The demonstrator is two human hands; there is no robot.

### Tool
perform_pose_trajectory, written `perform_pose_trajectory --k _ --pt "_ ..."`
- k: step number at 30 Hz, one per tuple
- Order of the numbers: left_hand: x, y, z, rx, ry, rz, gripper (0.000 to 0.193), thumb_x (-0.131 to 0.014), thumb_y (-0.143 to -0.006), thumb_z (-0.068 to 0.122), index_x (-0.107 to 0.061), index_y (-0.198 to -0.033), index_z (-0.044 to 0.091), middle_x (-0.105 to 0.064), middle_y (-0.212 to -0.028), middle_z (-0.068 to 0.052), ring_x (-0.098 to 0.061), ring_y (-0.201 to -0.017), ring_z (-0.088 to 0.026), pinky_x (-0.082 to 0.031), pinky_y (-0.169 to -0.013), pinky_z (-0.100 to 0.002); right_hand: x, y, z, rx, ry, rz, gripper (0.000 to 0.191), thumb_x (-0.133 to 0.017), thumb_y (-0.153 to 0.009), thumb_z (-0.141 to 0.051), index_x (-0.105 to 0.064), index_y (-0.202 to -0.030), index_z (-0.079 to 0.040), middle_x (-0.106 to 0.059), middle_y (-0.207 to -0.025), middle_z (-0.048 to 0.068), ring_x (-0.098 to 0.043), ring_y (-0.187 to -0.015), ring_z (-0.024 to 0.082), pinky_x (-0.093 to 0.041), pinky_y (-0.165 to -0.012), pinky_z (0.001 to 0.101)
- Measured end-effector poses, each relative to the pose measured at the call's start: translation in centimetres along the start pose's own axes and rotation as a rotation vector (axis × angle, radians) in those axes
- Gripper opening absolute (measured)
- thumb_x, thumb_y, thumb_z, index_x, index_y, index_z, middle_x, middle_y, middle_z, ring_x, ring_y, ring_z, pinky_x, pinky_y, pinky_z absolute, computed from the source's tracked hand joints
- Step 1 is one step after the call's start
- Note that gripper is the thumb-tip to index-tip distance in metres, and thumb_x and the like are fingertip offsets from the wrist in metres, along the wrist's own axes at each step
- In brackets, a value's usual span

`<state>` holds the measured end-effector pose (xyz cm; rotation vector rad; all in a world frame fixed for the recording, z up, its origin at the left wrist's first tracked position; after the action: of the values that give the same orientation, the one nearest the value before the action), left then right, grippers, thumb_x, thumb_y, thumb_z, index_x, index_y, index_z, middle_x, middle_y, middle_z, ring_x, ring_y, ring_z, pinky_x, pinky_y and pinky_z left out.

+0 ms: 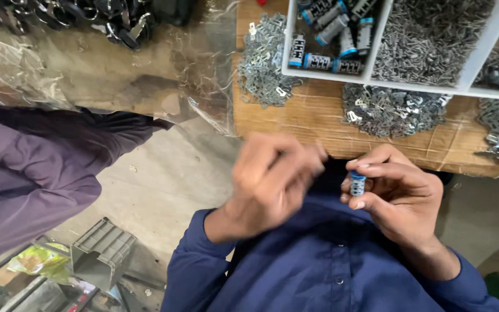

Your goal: The person assembles small key cylinders by inserting metal pins into a blue and white plastic housing. They repeatedly pick up pins from a compartmentalized tray and insert them into the cylinder, then place the assembled unit into a designated compartment.

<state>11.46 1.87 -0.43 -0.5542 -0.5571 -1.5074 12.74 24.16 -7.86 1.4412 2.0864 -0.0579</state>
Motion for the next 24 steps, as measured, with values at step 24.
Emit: perform_pose_trajectory --k 24 --pt "-3.1 0.4 0.9 -0.279 0.452 -0.011 0.029 -0.079 -0.084 -0.007 -0.07 -0.107 0.008 -0.072 -0.105 -0.005 -0.068 -0.09 -0.022 -0.055 -0.076 -0.031 1.5 1.2 -0.8 0.071 0.031 0.089 0.039 -0.076 -0.089 0.012 -0.064 -0.125 0.003 -0.062 -0.126 0.02 -0.07 -0.101 0.022 -0.063 -0.087 0.0311"
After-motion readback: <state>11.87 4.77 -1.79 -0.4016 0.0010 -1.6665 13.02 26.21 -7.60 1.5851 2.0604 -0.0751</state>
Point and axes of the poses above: each hand's wrist, its own y-axis away from the middle knuckle, its own x-axis out of the back of the hand, z = x × y, the point moved 2 cm from there along -y, towards the middle knuckle
